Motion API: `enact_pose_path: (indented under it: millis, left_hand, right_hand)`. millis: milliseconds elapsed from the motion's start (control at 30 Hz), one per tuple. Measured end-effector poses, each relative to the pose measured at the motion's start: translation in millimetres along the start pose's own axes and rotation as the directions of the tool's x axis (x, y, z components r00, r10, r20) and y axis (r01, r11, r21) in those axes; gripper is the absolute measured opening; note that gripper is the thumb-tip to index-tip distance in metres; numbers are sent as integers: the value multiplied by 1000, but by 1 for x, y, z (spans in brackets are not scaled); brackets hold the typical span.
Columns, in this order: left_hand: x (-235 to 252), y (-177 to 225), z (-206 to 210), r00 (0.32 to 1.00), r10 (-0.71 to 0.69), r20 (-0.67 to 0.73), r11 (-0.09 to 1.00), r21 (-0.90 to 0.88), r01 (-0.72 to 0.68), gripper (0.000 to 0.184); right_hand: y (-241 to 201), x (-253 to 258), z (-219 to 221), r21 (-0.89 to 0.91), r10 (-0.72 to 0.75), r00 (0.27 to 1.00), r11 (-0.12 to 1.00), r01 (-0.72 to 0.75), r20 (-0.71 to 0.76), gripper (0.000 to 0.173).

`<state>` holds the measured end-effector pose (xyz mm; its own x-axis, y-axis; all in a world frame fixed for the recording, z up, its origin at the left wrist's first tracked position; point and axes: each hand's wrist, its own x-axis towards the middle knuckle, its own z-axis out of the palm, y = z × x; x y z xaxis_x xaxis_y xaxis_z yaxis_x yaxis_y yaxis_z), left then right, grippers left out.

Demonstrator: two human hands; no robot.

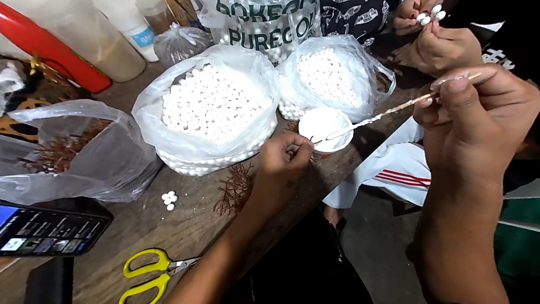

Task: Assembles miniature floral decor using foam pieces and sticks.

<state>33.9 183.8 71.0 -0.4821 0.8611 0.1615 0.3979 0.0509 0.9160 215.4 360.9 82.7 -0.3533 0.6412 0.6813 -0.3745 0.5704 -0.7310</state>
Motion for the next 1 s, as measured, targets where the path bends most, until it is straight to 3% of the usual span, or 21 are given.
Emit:
enact_pose_path:
  millis: [600,1000]
  left_hand:
    - [-5,0,5,999,-30,21,999,27,29,11]
    - [-9,-1,5,999,32,34,999,24,-32,13]
  right_hand:
    - [-2,1,5,3,-25,999,1000,25,48,8]
    - [1,-2,4,-15,-5,1000,1000,5,18,8]
